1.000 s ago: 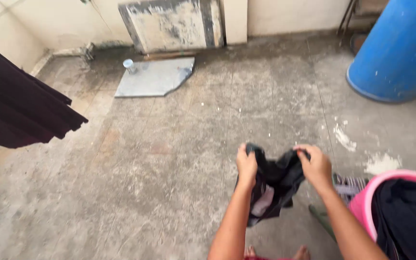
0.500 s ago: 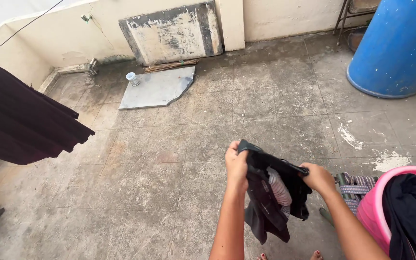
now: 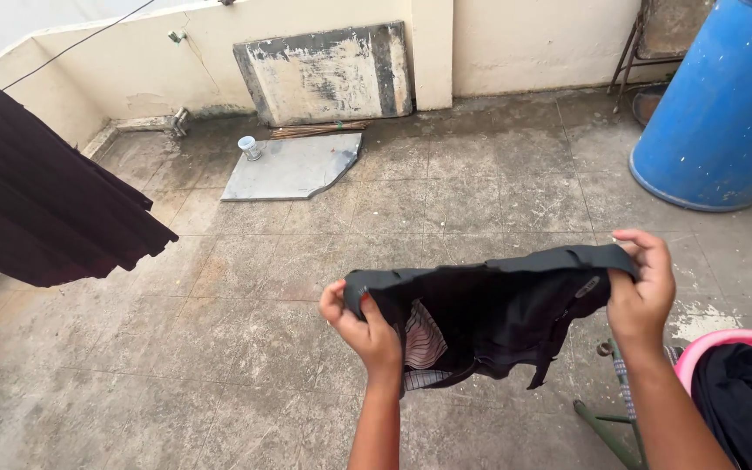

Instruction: Hanging washed clothes on a clothesline on a terrace.

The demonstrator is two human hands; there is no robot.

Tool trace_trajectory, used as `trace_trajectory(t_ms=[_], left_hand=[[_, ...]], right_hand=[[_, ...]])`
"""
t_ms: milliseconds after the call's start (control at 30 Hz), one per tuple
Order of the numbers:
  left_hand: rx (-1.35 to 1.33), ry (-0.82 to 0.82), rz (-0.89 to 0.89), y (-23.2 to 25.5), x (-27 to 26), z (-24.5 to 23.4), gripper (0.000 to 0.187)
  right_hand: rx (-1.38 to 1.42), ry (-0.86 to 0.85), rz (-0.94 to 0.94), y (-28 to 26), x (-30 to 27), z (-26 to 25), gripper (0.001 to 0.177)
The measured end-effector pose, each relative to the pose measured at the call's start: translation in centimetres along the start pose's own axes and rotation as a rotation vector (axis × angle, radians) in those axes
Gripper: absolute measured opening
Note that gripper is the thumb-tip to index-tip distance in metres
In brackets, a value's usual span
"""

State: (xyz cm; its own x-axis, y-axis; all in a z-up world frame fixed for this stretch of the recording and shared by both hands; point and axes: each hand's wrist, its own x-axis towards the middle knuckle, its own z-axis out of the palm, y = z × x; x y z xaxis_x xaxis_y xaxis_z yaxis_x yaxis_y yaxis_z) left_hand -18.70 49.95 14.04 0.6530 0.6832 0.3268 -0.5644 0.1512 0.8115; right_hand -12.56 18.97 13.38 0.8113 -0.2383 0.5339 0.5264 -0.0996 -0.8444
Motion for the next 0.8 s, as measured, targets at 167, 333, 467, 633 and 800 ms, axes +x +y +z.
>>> trace_trajectory(t_ms=[167,333,467,633,800], left_hand=[[0.796,-0.152,-0.031,-13.3,-2.9,-4.8,0.023],[0.306,0.103,-0.454,-22.3,-0.2,-5.4,0.01],[0.065,0.118,-0.297,-13.3,0.0,-1.0,0.011],[0.431,0.009,0.216,-14.1,-4.5,-1.8,0.02],[0.009,0.147,-0.543,-24.9,-1.4,-2.9,0.016]], right_hand=[[-0.574,-0.219,-0.015,12.2,-6.1,1.0,0.028],[-0.576,-0.393,0.379,11.1,-3.8,2.2,0.039],[-0.294,-0.106,0.424,2.6,-0.6,2.6,0.035],[-0.518,0.045,-0.344,4.9,-5.2,2.0,0.04],[-0.524,-0.281,0.558,8.5,-5.5,1.9,0.037]])
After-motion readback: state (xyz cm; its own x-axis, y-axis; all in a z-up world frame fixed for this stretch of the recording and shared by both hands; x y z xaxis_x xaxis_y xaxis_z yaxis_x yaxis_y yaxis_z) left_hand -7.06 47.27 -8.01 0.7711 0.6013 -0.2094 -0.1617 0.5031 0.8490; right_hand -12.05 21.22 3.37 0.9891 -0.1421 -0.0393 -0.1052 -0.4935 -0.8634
